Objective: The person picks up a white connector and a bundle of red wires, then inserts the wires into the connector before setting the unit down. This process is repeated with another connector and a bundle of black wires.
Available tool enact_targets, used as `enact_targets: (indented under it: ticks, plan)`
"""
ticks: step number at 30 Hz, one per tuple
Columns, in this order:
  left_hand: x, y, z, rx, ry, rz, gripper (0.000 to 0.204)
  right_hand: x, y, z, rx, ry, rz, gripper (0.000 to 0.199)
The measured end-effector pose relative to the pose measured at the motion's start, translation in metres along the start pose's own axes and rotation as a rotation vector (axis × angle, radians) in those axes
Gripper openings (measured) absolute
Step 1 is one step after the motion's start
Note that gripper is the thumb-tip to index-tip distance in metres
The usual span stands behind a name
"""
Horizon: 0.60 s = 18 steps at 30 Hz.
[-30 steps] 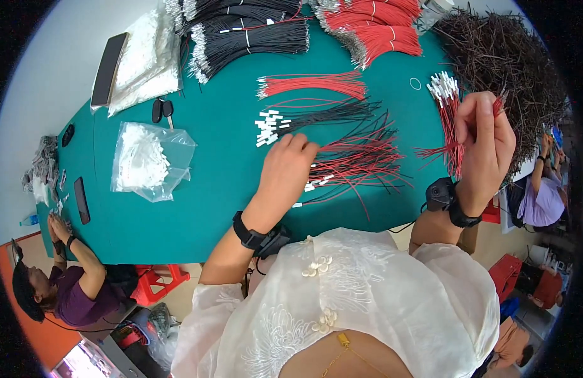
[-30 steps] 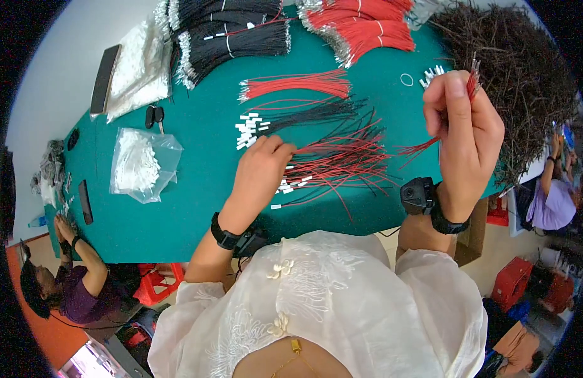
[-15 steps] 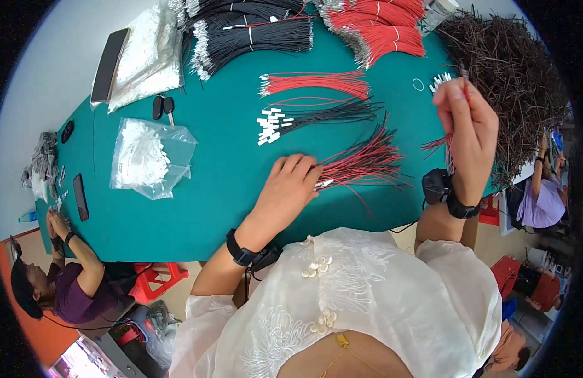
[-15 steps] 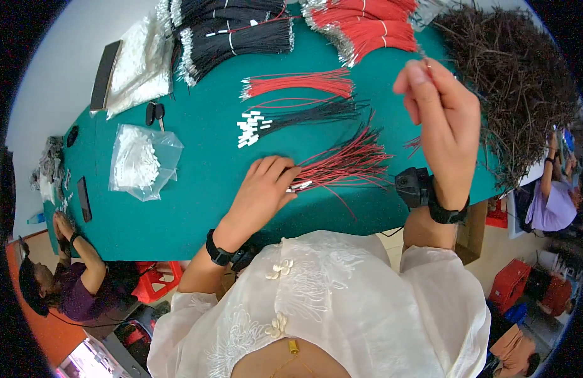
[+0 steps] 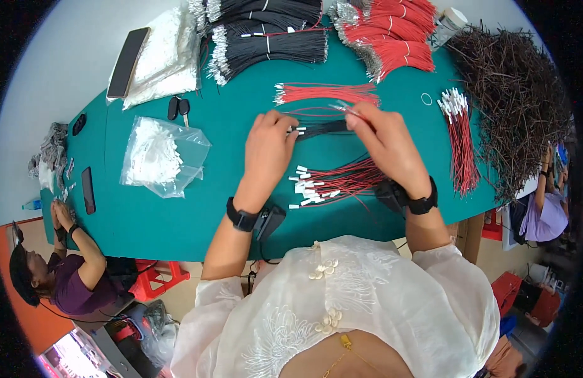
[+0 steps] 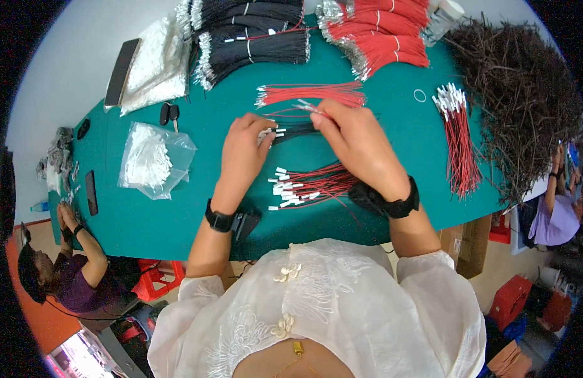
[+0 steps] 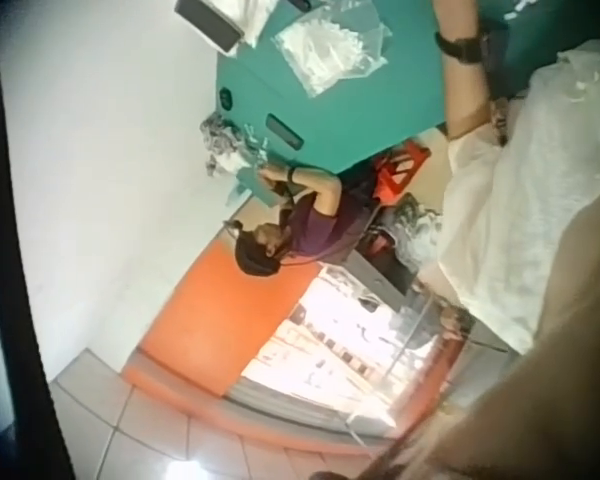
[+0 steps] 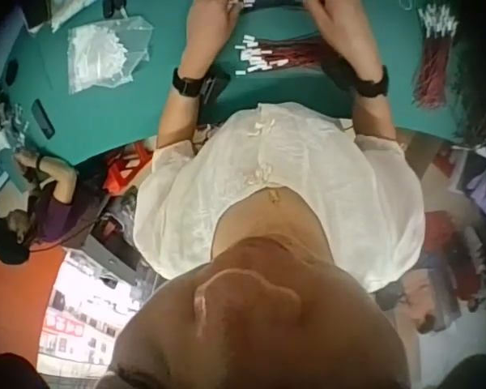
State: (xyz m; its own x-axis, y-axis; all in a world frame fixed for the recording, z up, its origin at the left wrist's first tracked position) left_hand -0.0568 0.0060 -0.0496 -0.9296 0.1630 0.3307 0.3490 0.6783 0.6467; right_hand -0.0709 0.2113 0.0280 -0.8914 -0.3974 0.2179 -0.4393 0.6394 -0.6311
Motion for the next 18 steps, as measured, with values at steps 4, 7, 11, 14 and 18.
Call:
enact_targets:
  ticks: [4,7,11,14,18]
  plan:
    - [0.009,-0.004,0.008,0.069,-0.031,0.013,0.014,0.003,-0.004,0.014,0.077,-0.031,-0.026,0.016]
    - [0.013,-0.005,0.01,0.058,-0.04,0.009,0.013,0.004,-0.006,0.017,0.101,-0.041,-0.018,0.016]
    - [0.013,-0.006,0.01,0.042,-0.018,-0.012,0.012,0.007,-0.012,0.013,0.179,0.035,0.035,0.016]
    - [0.014,-0.004,0.012,0.073,-0.065,0.014,0.012,0.007,-0.013,0.013,0.124,-0.008,0.012,0.016]
    - [0.019,0.0,0.008,0.064,-0.061,0.044,0.012,0.007,-0.009,0.013,0.134,-0.025,0.0,0.017]
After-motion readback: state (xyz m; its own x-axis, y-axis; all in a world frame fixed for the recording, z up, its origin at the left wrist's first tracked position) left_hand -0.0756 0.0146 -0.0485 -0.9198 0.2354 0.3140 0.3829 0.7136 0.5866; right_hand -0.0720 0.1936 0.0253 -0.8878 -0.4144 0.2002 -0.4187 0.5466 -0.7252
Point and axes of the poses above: each hand's wrist, its own x-axis towards the middle knuckle, its own z-axis out of the palm, y = z × x, the point moved 3 cm from there along x, towards the middle knuckle, and after that the axes turned 8 degrees about -x, right-handed, at the moved point
